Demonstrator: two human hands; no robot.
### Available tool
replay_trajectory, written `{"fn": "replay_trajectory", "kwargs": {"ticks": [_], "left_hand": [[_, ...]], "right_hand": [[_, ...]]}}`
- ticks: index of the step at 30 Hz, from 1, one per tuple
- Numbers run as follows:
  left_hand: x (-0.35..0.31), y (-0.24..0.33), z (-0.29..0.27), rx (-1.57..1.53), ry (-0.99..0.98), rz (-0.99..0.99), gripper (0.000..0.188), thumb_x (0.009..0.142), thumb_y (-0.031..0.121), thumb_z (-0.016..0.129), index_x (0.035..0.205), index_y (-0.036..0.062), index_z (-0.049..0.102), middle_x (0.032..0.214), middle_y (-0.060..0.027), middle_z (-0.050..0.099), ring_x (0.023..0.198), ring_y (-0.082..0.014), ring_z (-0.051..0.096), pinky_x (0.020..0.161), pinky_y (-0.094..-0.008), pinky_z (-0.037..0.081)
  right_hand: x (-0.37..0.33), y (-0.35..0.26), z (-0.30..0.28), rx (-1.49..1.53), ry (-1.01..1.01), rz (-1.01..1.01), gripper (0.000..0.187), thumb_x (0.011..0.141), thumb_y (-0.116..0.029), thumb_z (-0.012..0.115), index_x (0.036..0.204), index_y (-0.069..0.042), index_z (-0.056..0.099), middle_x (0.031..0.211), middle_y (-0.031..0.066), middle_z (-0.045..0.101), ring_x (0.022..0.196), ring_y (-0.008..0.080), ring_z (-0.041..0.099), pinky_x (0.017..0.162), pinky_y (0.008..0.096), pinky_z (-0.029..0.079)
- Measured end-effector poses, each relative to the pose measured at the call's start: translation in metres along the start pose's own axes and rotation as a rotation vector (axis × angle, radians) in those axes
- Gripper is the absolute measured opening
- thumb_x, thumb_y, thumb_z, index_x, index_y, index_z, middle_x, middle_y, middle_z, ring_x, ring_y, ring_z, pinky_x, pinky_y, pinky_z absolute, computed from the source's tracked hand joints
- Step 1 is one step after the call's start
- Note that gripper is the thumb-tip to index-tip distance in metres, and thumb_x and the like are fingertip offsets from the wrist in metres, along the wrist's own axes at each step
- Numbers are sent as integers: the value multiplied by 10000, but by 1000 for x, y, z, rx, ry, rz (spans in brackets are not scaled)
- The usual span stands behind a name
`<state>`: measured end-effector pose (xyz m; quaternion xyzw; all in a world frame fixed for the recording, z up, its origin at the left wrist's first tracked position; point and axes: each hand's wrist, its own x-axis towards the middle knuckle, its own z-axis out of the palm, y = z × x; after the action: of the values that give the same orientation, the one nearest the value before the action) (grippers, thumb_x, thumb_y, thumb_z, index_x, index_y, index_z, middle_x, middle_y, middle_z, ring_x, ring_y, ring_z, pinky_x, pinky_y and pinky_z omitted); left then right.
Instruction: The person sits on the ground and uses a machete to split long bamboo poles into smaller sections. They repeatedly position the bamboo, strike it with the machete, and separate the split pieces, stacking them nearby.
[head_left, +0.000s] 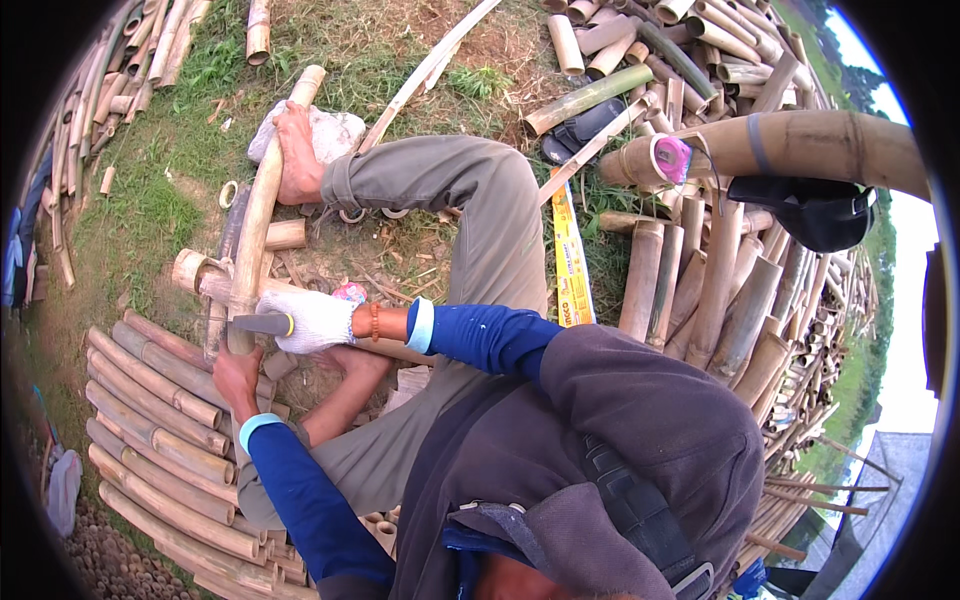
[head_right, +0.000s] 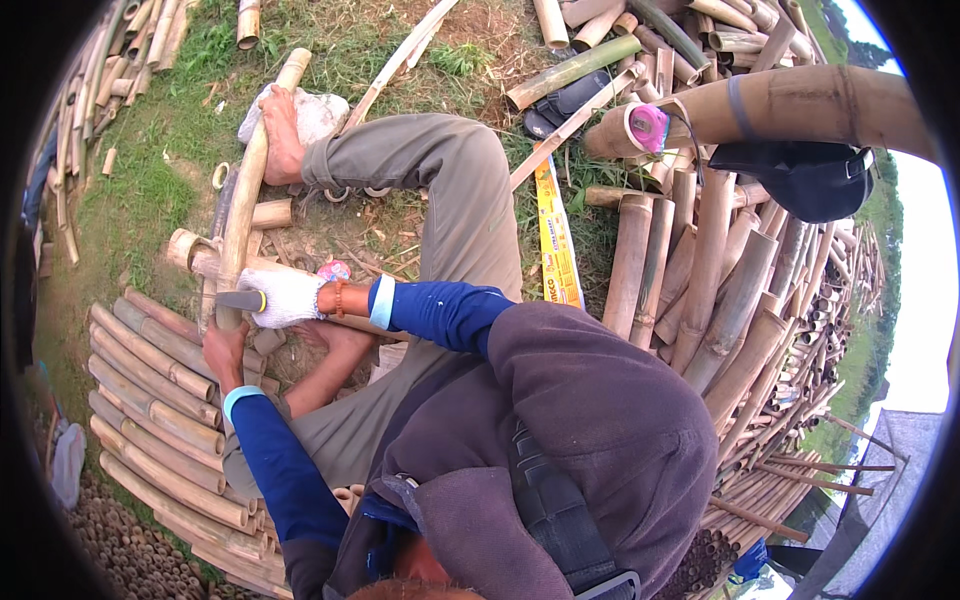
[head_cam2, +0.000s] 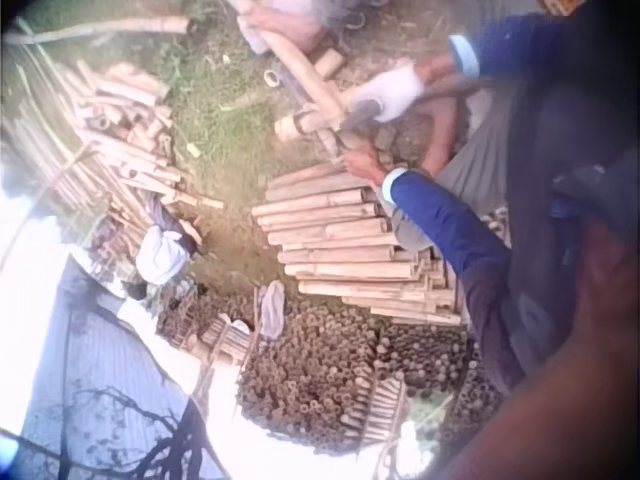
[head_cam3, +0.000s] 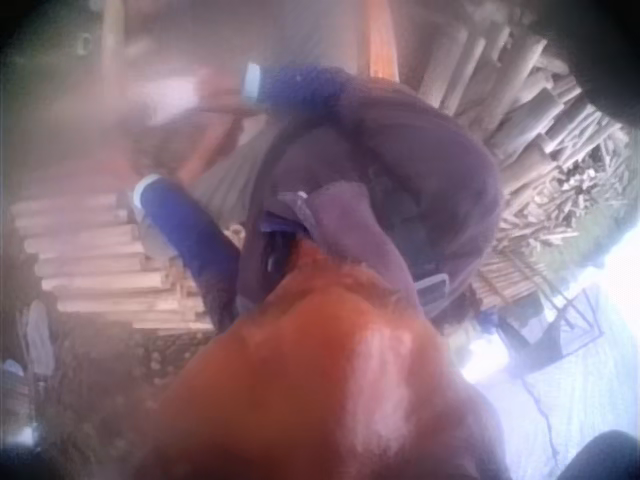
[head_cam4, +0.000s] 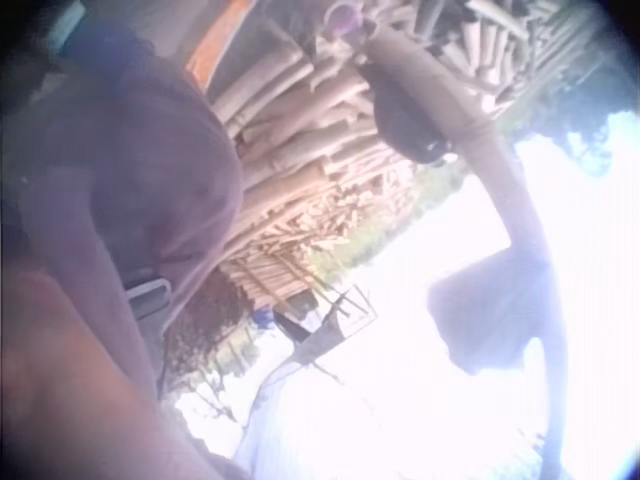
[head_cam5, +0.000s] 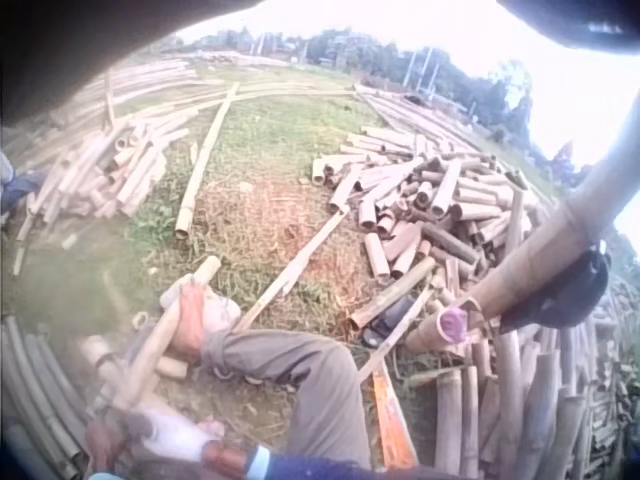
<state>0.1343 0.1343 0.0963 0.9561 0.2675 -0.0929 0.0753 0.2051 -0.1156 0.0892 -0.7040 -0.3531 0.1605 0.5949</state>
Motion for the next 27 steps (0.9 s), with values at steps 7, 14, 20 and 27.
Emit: {"fn": "replay_trajectory", "kwargs": {"ticks": [7, 14, 20, 27], "left_hand": [[-15, -17, 1, -115, -12, 6, 696, 717, 327, 892, 1293, -8, 691, 1095, -346, 761, 1078, -527, 724, 977, -569, 572], [-16, 2, -1, -95, -23, -83, 734, 703, 335, 921, 1327, 26, 693, 1105, -300, 786, 1091, -461, 755, 990, -543, 592], [-9, -11, -2, -147, -25, -33, 760, 716, 352, 925, 1364, 30, 695, 1158, -307, 778, 1117, -465, 749, 998, -539, 591], [-21, -18, 4, -154, -27, -78, 761, 723, 362, 910, 1370, 37, 677, 1153, -296, 779, 1142, -464, 740, 1018, -538, 584]], "right_hand": [[-157, -66, -71, -19, -132, 290, 649, 913, -193, 774, 1510, -82, 547, 1373, 207, 660, 1279, 380, 663, 1097, 455, 537], [-120, -47, -64, -66, -107, 170, 657, 885, -189, 767, 1488, -36, 557, 1306, 250, 666, 1204, 453, 670, 1043, 478, 554], [4, -17, 2, -37, 5, 25, 557, 912, -276, 777, 1388, -46, 603, 1231, 254, 701, 1126, 460, 704, 963, 466, 583], [-192, -110, -115, 7, -223, 399, 636, 872, -38, 693, 1486, -28, 526, 1376, 196, 624, 1323, 351, 656, 1138, 427, 509]]}}
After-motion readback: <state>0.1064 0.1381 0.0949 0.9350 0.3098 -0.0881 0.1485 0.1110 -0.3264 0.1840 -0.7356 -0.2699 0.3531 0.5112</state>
